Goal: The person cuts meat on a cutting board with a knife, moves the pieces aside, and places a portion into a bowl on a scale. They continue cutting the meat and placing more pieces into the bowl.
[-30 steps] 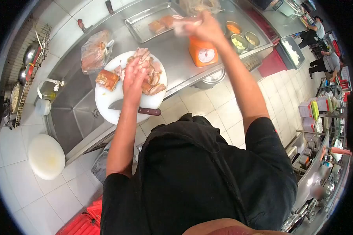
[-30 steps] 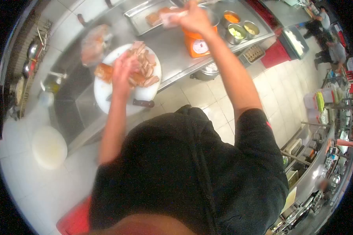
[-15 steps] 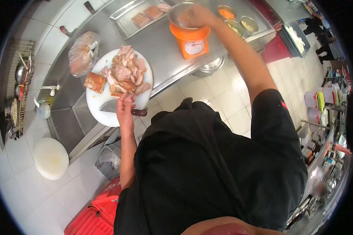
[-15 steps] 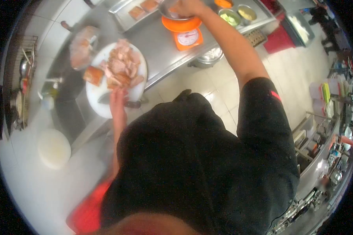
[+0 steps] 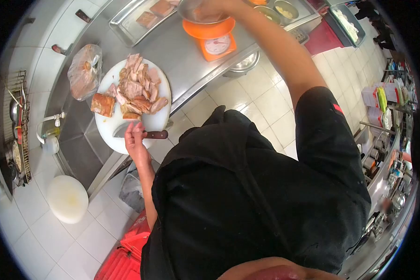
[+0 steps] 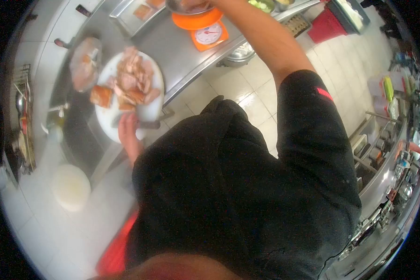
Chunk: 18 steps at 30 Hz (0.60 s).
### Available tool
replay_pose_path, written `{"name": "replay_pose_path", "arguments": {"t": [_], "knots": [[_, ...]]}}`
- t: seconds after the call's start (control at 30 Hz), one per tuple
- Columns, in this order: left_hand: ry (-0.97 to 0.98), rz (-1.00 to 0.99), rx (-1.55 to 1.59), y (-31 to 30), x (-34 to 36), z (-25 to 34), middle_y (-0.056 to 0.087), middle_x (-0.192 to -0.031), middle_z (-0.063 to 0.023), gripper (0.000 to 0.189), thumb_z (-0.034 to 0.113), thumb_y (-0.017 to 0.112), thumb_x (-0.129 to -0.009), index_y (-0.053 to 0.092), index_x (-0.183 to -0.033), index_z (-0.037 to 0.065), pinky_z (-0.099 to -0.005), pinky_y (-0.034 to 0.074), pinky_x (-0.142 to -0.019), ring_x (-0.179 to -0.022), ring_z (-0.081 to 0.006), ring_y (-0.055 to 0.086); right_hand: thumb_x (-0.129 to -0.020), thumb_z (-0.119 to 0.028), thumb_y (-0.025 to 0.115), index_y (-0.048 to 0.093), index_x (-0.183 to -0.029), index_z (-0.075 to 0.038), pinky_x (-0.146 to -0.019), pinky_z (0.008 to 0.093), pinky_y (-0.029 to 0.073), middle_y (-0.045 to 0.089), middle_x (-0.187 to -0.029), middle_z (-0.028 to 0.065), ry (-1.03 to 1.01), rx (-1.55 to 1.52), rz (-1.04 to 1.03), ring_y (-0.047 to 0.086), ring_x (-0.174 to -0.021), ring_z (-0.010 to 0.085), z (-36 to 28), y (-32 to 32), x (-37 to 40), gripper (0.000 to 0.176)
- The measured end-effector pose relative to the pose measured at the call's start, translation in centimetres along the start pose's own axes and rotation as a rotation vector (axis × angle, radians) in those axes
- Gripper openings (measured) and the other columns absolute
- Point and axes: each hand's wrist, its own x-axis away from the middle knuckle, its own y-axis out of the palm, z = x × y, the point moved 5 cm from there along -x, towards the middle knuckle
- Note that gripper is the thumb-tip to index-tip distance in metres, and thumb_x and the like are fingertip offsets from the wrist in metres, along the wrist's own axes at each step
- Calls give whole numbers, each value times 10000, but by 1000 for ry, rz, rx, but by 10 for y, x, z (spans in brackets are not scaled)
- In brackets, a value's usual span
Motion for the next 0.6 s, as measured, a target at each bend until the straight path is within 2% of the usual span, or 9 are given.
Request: {"name": "replay_pose_path", "arguments": {"t": [0.1, 0.3, 0.37, 0.43, 0.5, 0.57, 0.6], "knots": [[16, -21, -12, -5, -7, 2, 667, -1227, -134, 427, 203, 602, -1022, 516, -1378, -16, -310, 520, -844, -1041, -180, 632, -643, -355, 766, 765, -910, -5, -776, 418, 585, 738, -953, 222, -28, -40, 41, 735, -888, 334, 0, 8, -6, 441], [61, 1, 30, -19, -11, 9, 661, -1245, -143, 446, 206, 594, -1025, 492, -1400, -12, -326, 519, -859, -1056, -192, 630, -661, -384, 791, 723, -981, 31, -794, 412, 583, 738, -983, 223, 130, -154, 61, 731, -902, 342, 1, -16, 5, 528], [73, 5, 60, -24, -12, 12, 660, -1251, -148, 456, 203, 597, -1023, 483, -1408, -13, -329, 521, -865, -1065, -198, 630, -700, -375, 794, 652, -1074, 60, -760, 412, 576, 723, -963, 244, 112, -281, 231, 725, -838, 315, -2, -47, 29, 590], [62, 20, 80, -29, -9, 16, 659, -1255, -152, 464, 198, 601, -1020, 475, -1413, -14, -334, 523, -873, -1072, -203, 630, -744, -338, 780, 574, -1136, 85, -680, 398, 560, 705, -940, 248, -87, -937, 278, 696, -753, 273, -12, -62, 60, 612], [37, 42, 92, -32, -11, 20, 658, -1259, -155, 469, 190, 604, -1016, 469, -1415, -17, -338, 524, -882, -1078, -208, 630, -747, -207, 737, 618, -1024, 64, -599, 381, 532, 689, -850, 230, -172, -1325, 426, 663, -689, 240, -23, -54, 68, 405], [67, -20, 94, -31, -16, 19, 650, -1276, -159, 476, 176, 621, -1003, 470, -1419, 0, -342, 528, -889, -1096, -208, 630, -916, -294, 612, 480, -1418, 13, -1014, 411, 496, 629, -1318, 191, -183, -1663, 136, 641, -1154, 298, -33, -7, 70, 604], [90, -50, 88, -29, -17, 24, 646, -1283, -158, 477, 172, 625, -1000, 473, -1421, 7, -342, 525, -904, -1113, -209, 629, -923, -276, 595, 483, -1417, 5, -1046, 419, 473, 603, -1351, 172, -168, -1873, -13, 609, -1207, 289, -54, 13, 79, 580]]}}
